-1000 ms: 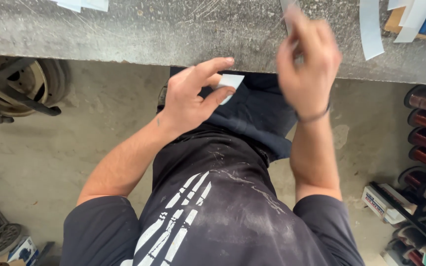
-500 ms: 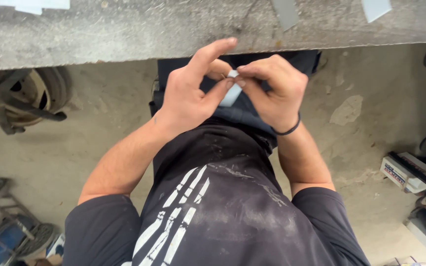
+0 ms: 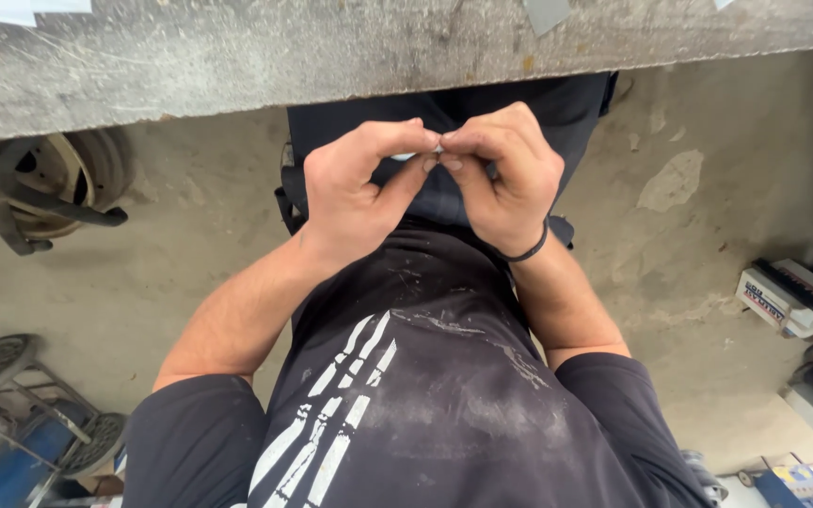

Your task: Measuring and marking white plastic strips using a ruler and a metal scriber on a workbench.

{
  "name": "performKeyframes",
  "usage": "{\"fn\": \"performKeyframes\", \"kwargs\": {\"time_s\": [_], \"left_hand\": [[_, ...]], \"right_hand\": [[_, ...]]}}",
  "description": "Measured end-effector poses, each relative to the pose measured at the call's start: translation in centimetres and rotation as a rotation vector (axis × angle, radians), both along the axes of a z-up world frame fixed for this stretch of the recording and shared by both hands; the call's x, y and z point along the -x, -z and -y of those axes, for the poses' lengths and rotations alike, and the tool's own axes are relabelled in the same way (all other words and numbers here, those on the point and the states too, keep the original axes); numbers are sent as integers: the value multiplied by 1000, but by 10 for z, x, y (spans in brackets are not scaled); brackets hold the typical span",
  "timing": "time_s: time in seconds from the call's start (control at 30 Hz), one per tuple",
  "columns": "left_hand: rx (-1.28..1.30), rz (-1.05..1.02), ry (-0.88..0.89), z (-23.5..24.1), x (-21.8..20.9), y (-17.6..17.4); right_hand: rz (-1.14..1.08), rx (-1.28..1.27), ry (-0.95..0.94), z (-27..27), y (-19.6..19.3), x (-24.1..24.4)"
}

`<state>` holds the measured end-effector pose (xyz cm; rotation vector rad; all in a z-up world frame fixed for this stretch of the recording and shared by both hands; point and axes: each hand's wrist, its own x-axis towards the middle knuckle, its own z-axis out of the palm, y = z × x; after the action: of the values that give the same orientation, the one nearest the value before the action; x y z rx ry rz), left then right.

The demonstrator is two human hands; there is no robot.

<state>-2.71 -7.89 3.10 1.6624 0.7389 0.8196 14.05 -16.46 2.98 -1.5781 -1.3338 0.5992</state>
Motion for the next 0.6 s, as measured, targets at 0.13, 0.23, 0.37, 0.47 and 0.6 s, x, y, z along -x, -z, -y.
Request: {"fn": "performKeyframes", "kwargs": {"time_s": [0.13, 0.23, 0.37, 0.47, 0.6], "left_hand": [[-65, 6, 41, -7, -2, -5], [-68, -34, 60, -8, -2, -10], [57, -35, 123, -12, -3, -16], [100, -19, 157, -14, -4, -14], [173, 11, 221, -15, -6, -14]], "right_hand": [[83, -23, 21, -3, -1, -1], [194, -63, -2, -3, -1, -6], [207, -43, -16, -4, -5, -14], [210, -51, -17, -2, -3, -20], [195, -47, -36, -1, -10, -28]]}}
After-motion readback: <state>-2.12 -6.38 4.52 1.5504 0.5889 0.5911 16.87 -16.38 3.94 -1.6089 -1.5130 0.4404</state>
